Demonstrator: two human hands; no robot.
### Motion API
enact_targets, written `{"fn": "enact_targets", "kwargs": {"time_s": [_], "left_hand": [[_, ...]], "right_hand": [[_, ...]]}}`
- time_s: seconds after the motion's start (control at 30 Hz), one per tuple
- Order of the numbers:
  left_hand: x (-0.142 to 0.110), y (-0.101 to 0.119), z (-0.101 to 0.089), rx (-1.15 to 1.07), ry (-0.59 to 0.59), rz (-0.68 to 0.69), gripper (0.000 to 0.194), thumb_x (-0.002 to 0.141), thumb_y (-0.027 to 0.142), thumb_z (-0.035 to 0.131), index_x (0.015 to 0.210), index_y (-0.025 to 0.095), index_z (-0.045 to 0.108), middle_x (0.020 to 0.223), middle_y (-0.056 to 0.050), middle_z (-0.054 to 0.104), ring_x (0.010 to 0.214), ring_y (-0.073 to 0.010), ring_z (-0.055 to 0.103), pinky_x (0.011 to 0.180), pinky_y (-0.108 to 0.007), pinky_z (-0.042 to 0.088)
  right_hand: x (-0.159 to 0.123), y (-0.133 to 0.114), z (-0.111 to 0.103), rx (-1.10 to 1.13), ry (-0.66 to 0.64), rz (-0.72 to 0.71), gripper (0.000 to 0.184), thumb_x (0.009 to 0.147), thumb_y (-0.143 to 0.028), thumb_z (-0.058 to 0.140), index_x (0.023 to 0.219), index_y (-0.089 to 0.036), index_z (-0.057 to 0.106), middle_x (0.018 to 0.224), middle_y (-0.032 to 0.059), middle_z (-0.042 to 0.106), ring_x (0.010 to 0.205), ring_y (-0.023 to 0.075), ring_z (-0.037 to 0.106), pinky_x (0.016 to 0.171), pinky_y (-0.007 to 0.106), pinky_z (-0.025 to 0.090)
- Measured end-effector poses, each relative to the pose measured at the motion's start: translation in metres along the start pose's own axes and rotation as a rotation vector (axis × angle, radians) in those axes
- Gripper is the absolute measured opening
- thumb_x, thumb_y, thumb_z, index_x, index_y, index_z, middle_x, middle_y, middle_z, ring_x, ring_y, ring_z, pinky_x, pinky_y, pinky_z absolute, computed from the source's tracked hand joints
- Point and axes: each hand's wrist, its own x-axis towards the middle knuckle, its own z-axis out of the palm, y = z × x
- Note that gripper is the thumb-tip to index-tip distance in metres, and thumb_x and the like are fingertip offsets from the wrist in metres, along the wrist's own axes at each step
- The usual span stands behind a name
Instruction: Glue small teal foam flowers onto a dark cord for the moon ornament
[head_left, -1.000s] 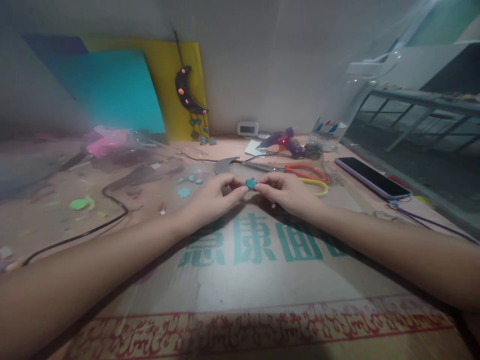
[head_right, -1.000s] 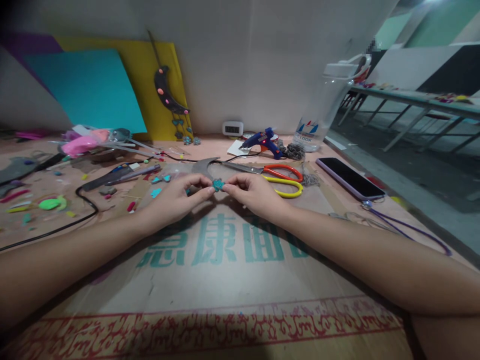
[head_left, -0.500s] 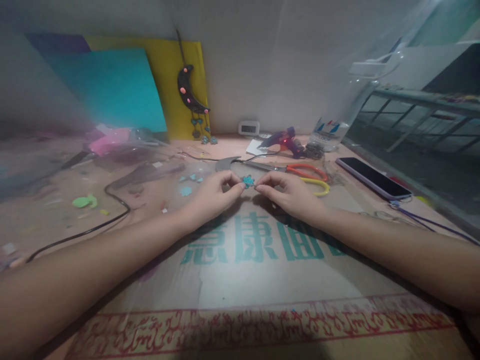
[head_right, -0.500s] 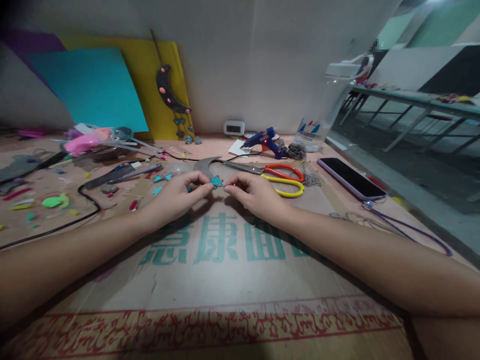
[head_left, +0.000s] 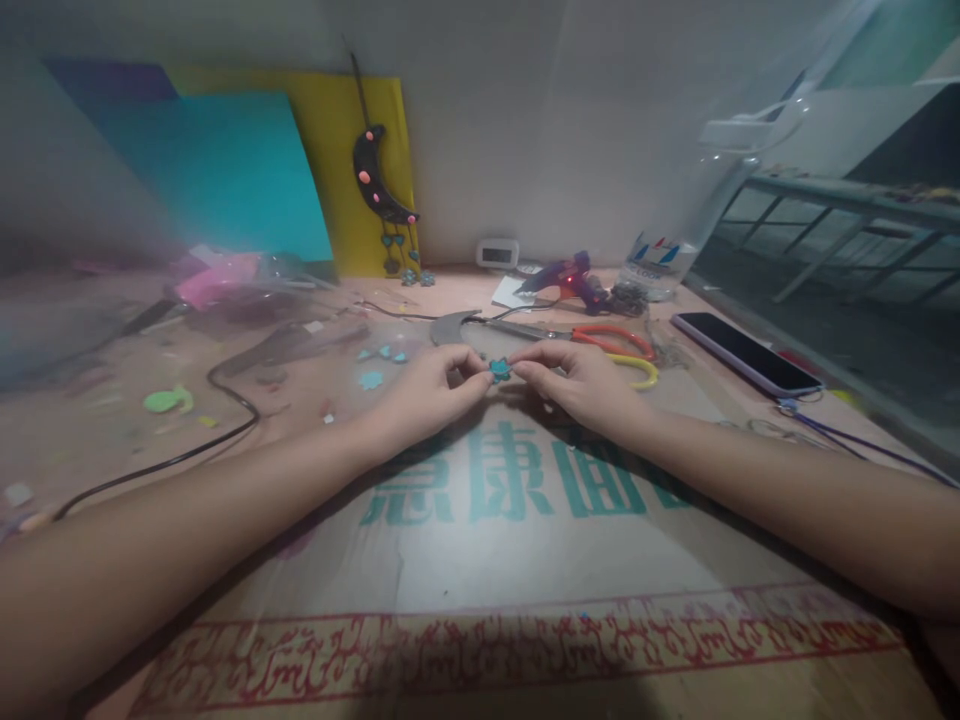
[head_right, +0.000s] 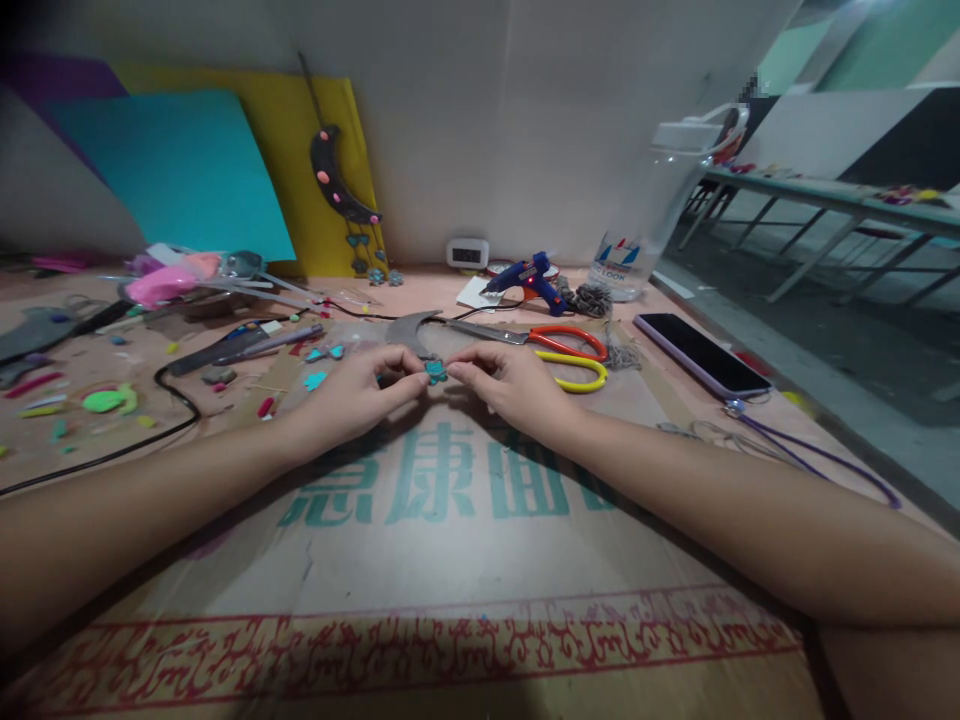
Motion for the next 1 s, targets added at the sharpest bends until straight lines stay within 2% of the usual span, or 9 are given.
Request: {"fn": "enact_targets", "kwargs": {"time_s": [0.1,0.23,0.3,0.43,0.53,0.63,0.73,0.9,1.0], "left_hand": [[0.0,0.0,-0.001,-0.013,0.009,-0.012,0.021,0.085,0.034,0.053,0.077,0.017,0.062,0.074,0.0,0.064,0.071,-0.0155,0.056,0.065,-0.026,0.041],[0.001,0.0,-0.002,-0.041,0.027,-0.033,0.02,0.084,0.034,0.053,0.076,0.018,0.061,0.074,-0.001,0.065,0.072,-0.0166,0.058,0.067,-0.027,0.043],[0.003,0.0,-0.002,-0.074,0.047,-0.049,0.018,0.083,0.032,0.055,0.074,0.018,0.06,0.074,-0.001,0.064,0.072,-0.0168,0.058,0.068,-0.028,0.044],[0.006,-0.002,-0.002,-0.137,0.095,-0.099,0.018,0.083,0.031,0.058,0.069,0.018,0.057,0.069,0.0,0.06,0.068,-0.0151,0.056,0.065,-0.027,0.044],[0.005,-0.003,-0.002,-0.192,0.125,-0.099,0.02,0.084,0.035,0.058,0.072,0.019,0.056,0.068,0.001,0.058,0.065,-0.0143,0.055,0.061,-0.026,0.044],[0.002,0.0,-0.003,-0.22,0.157,-0.031,0.019,0.085,0.035,0.057,0.075,0.019,0.055,0.074,0.001,0.06,0.071,-0.0143,0.057,0.065,-0.026,0.045],[-0.001,0.004,-0.003,-0.178,0.147,0.036,0.019,0.086,0.033,0.056,0.074,0.018,0.055,0.078,0.0,0.062,0.076,-0.0146,0.057,0.071,-0.026,0.045],[-0.001,0.002,-0.002,-0.1,0.08,0.04,0.021,0.087,0.034,0.055,0.076,0.018,0.057,0.078,0.001,0.063,0.076,-0.0149,0.057,0.073,-0.026,0.044],[0.0,-0.001,-0.001,-0.086,0.063,0.035,0.022,0.087,0.036,0.054,0.075,0.018,0.057,0.077,0.001,0.063,0.076,-0.0153,0.057,0.072,-0.026,0.044]], "right_hand": [[0.001,0.002,0.0,0.005,-0.018,0.003,0.033,0.089,-0.043,0.059,0.108,-0.016,0.063,0.065,-0.0025,0.06,0.052,0.0118,0.054,0.051,0.025,0.043],[0.002,0.003,-0.002,-0.116,0.205,-0.236,0.028,0.083,-0.036,0.068,0.104,-0.018,0.061,0.091,0.0052,0.066,0.082,0.018,0.061,0.074,0.031,0.048],[-0.001,0.001,-0.004,-0.186,0.277,-0.325,0.019,0.083,-0.035,0.067,0.091,-0.019,0.063,0.089,0.0056,0.066,0.082,0.0185,0.059,0.075,0.031,0.046],[-0.009,-0.006,-0.005,-0.231,-0.005,-0.25,0.032,0.091,-0.042,0.055,0.075,-0.018,0.067,0.061,0.0005,0.061,0.057,0.013,0.051,0.057,0.026,0.038],[-0.01,-0.008,-0.002,-0.201,-0.195,-0.143,0.035,0.095,-0.042,0.048,0.096,-0.017,0.073,0.057,-0.0018,0.057,0.054,0.0123,0.051,0.055,0.025,0.037],[-0.006,-0.008,-0.001,-0.082,-0.154,-0.042,0.044,0.097,-0.043,0.044,0.123,-0.015,0.065,0.055,-0.0037,0.054,0.05,0.0119,0.048,0.05,0.024,0.036],[-0.004,-0.006,0.0,0.16,-0.071,0.017,0.051,0.097,-0.044,0.043,0.139,-0.016,0.049,0.073,0.0005,0.066,0.053,0.0113,0.053,0.048,0.023,0.04],[-0.005,-0.005,0.001,0.151,0.033,-0.059,0.034,0.095,-0.043,0.049,0.091,-0.017,0.071,0.113,0.0097,0.067,0.072,0.0134,0.065,0.065,0.028,0.053],[-0.006,-0.004,0.0,0.057,0.103,-0.082,0.021,0.09,-0.038,0.057,0.093,-0.019,0.066,0.105,0.0065,0.069,0.078,0.0155,0.067,0.069,0.029,0.053]]}}
